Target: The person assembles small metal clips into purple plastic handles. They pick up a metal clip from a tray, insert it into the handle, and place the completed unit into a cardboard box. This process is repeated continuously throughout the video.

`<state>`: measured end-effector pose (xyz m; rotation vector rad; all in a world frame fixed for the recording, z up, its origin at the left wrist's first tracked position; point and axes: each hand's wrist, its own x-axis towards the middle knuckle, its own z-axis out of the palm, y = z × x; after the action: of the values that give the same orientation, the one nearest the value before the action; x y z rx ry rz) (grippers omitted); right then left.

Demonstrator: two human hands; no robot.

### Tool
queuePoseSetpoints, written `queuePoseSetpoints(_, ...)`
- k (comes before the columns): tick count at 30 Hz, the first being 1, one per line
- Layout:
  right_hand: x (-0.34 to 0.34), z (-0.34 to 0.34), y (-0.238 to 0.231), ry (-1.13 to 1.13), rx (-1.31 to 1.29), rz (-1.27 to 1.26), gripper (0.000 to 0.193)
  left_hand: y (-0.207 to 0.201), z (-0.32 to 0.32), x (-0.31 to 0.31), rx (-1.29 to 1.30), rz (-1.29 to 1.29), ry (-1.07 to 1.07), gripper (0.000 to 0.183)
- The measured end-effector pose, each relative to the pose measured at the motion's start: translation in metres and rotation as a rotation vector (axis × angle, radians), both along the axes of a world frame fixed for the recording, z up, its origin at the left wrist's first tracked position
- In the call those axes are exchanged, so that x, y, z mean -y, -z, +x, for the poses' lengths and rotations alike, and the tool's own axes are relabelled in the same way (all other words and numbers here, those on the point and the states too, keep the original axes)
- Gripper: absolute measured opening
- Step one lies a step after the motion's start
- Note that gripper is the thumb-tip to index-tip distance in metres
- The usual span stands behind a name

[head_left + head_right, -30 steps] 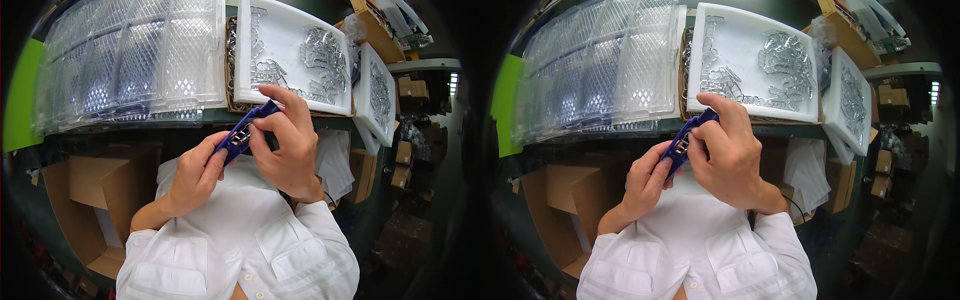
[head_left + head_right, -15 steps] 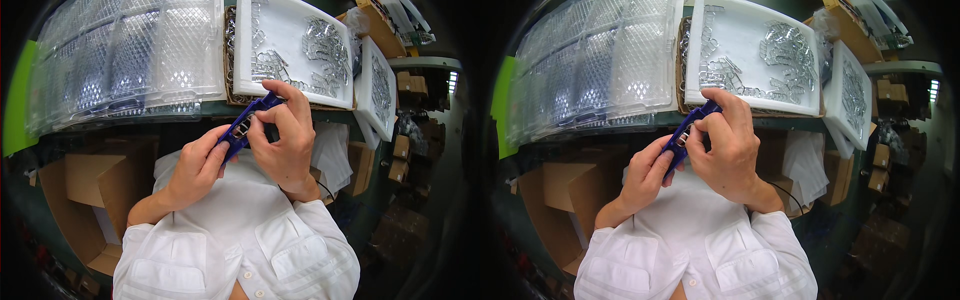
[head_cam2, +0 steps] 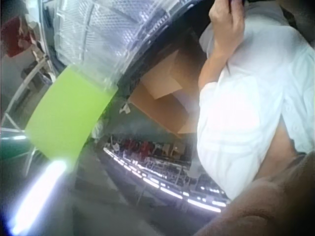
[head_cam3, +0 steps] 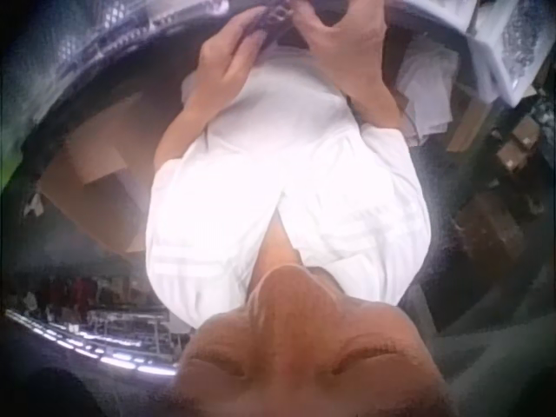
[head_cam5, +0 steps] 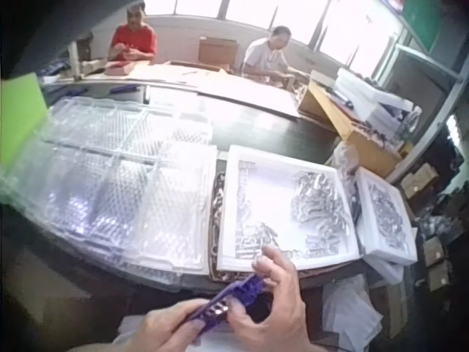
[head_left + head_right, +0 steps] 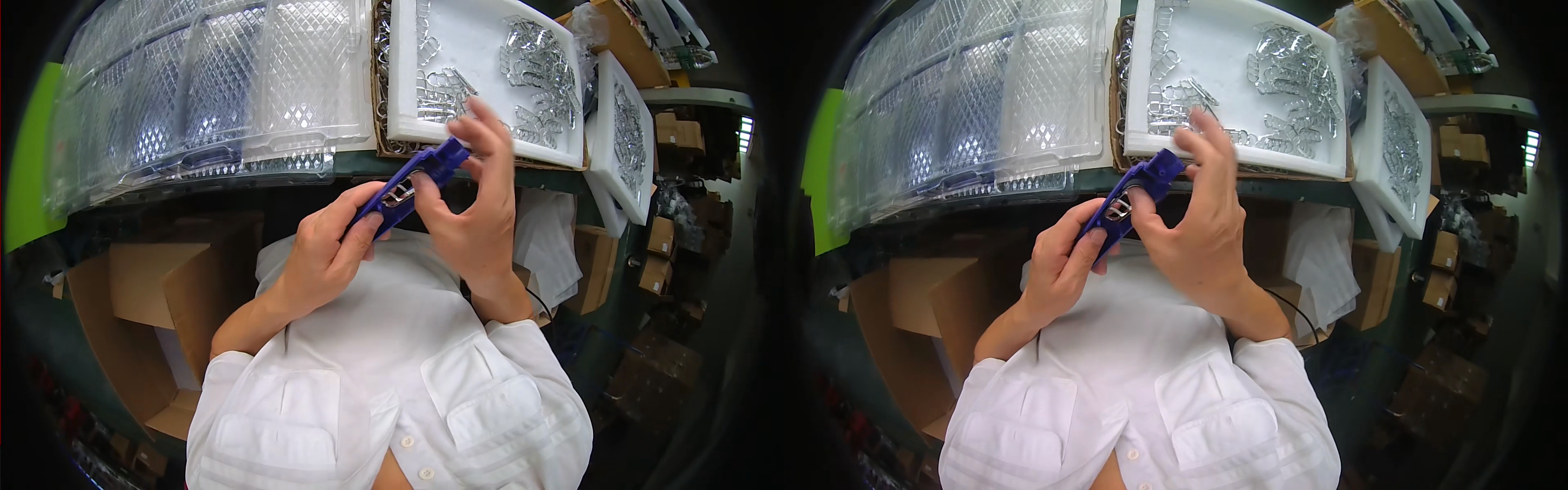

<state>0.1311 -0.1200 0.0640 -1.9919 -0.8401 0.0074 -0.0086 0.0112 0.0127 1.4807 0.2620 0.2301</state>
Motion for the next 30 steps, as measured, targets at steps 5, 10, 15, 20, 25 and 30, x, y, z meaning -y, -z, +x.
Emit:
queuePoseSetpoints(5, 0.009, -0.003, 0.027, -0.026, -0.279, 0.061, 0.037, -0.003, 0.013, 0.002, -0.037, 0.062, 0.047, 0.03)
queuePoseSetpoints(10, 0.013, -0.005, 0.02, -0.039, -0.248, 0.022, 0.033, -0.006, 0.019, 0.011, -0.145, -0.044, -0.035, 0.023)
queuePoseSetpoints(15, 0.012, -0.004, 0.023, -0.068, -0.141, -0.038, 0.032, 0.001, 0.023, 0.014, -0.171, -0.096, -0.061, 0.021)
queuePoseSetpoints(20, 0.0, 0.006, 0.036, -0.015, -0.138, 0.007, 0.03, 0.013, 0.034, 0.009, -0.197, -0.009, -0.137, 0.02)
queuePoseSetpoints(25, 0.005, 0.01, 0.018, 0.025, -0.347, 0.091, 0.028, -0.015, 0.025, -0.018, -0.198, -0.249, 0.222, 0.04)
queuePoseSetpoints(30, 0.023, 0.013, 0.008, -0.203, -0.559, 0.387, 0.033, -0.043, 0.007, -0.03, -0.224, -0.381, 0.276, 0.043)
